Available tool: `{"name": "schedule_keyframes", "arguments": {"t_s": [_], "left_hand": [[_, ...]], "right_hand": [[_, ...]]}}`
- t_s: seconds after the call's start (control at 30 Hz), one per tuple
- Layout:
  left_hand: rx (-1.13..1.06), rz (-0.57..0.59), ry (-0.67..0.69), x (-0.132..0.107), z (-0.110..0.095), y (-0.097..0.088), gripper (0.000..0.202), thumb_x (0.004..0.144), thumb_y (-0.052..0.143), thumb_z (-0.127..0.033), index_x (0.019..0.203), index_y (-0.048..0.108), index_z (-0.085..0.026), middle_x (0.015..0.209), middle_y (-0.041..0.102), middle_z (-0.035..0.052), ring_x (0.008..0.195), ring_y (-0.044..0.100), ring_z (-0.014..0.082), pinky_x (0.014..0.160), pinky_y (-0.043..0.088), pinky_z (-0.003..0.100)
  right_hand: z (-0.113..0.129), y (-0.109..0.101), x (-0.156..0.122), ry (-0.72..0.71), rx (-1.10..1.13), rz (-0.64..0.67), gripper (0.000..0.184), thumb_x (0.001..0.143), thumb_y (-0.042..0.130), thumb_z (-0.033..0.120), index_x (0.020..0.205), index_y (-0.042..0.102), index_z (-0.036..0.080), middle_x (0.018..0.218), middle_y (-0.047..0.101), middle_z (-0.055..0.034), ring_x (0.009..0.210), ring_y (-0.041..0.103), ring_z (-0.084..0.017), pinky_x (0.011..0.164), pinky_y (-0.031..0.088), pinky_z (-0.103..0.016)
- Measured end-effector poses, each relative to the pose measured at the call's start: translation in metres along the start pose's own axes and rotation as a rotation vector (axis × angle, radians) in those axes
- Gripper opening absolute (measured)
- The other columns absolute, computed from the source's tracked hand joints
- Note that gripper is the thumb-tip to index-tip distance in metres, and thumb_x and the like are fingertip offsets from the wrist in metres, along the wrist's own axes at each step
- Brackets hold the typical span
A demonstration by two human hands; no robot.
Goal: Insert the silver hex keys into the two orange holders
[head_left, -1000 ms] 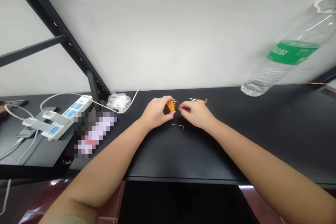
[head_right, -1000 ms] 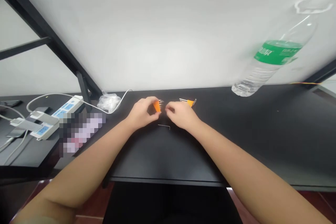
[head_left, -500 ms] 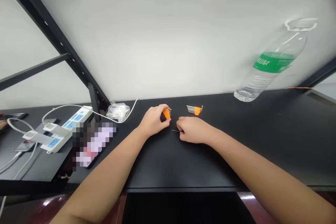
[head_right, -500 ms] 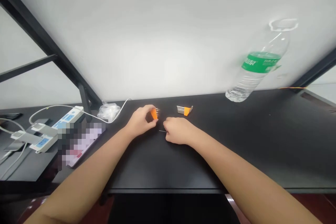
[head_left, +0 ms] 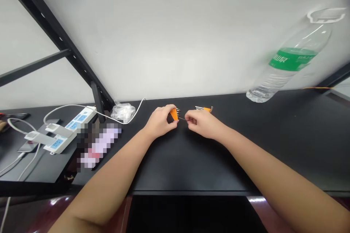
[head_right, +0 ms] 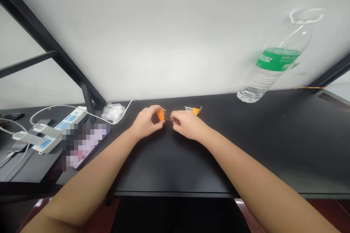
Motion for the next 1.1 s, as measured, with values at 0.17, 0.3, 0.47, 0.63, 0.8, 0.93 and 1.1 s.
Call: {"name": "schedule_keyframes", "arguments": {"t_s": [0.17, 0.3, 0.47, 0.63, 0.8, 0.93, 1.1], "left_hand": [[0.004, -0.001, 0.004, 0.0, 0.0, 0.002, 0.046, 0.084, 0.073, -0.03, 0.126, 0.057, -0.024, 0.117, 0.072, 0.0042, 0.102, 0.069, 0.0223, 0.096, 0.053, 0.038], [0.008, -0.002, 0.014, 0.0, 0.001, 0.001, 0.047, 0.084, 0.073, -0.029, 0.128, 0.057, -0.023, 0.116, 0.073, 0.0046, 0.102, 0.069, 0.0228, 0.099, 0.052, 0.039], [0.01, 0.034, 0.078, 0.002, 0.0, -0.003, 0.046, 0.085, 0.072, -0.028, 0.129, 0.057, -0.023, 0.111, 0.073, 0.0043, 0.103, 0.069, 0.0229, 0.102, 0.049, 0.041], [0.016, 0.024, 0.07, 0.002, 0.0, -0.003, 0.049, 0.085, 0.073, -0.031, 0.131, 0.057, -0.022, 0.114, 0.073, 0.0057, 0.105, 0.069, 0.0237, 0.102, 0.049, 0.041], [0.002, 0.031, 0.084, 0.002, -0.002, -0.004, 0.046, 0.086, 0.072, -0.03, 0.129, 0.058, -0.023, 0.112, 0.073, 0.0048, 0.104, 0.07, 0.0227, 0.104, 0.049, 0.041], [-0.002, 0.014, 0.048, 0.001, -0.003, -0.002, 0.049, 0.084, 0.074, -0.031, 0.13, 0.058, -0.023, 0.115, 0.074, 0.0053, 0.104, 0.07, 0.0233, 0.104, 0.05, 0.042], [-0.102, -0.02, -0.034, -0.003, -0.003, 0.006, 0.054, 0.085, 0.074, -0.036, 0.134, 0.055, -0.025, 0.127, 0.071, 0.0056, 0.111, 0.069, 0.0235, 0.103, 0.053, 0.039]], "right_hand": [[-0.007, 0.004, 0.001, -0.048, 0.013, -0.042, 0.016, 0.084, 0.054, 0.01, 0.09, 0.064, 0.021, 0.082, 0.067, -0.0011, 0.074, 0.059, -0.017, 0.07, 0.043, -0.03], [-0.01, 0.004, 0.0, -0.055, 0.013, -0.066, 0.019, 0.087, 0.054, 0.011, 0.094, 0.068, 0.021, 0.086, 0.068, -0.0026, 0.078, 0.061, -0.018, 0.074, 0.045, -0.032], [-0.006, -0.004, -0.003, -0.081, 0.019, -0.054, 0.021, 0.093, 0.052, 0.014, 0.095, 0.071, 0.022, 0.088, 0.07, -0.0041, 0.084, 0.063, -0.02, 0.076, 0.047, -0.033], [-0.001, -0.01, -0.004, -0.061, 0.037, -0.037, 0.022, 0.094, 0.052, 0.015, 0.093, 0.072, 0.022, 0.082, 0.07, -0.0026, 0.082, 0.063, -0.019, 0.075, 0.047, -0.032], [-0.002, -0.009, -0.005, -0.028, 0.06, -0.084, 0.024, 0.095, 0.053, 0.018, 0.095, 0.077, 0.022, 0.086, 0.071, -0.0036, 0.078, 0.066, -0.018, 0.075, 0.05, -0.034], [0.002, -0.004, -0.002, 0.137, 0.365, -0.216, 0.02, 0.097, 0.057, 0.031, 0.097, 0.074, 0.021, 0.086, 0.071, -0.0034, 0.06, 0.066, -0.014, 0.066, 0.056, -0.032], [0.005, 0.016, 0.007, 0.277, 0.727, -0.203, 0.025, 0.089, 0.07, 0.043, 0.098, 0.06, 0.022, 0.065, 0.066, 0.0023, 0.055, 0.067, -0.017, 0.056, 0.057, -0.03]]}}
Point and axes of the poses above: each hand's wrist, its own x-axis towards the middle knuckle, its own y-axis out of the palm, z = x × y, the point moved 1 cm from there along x, towards the middle knuckle
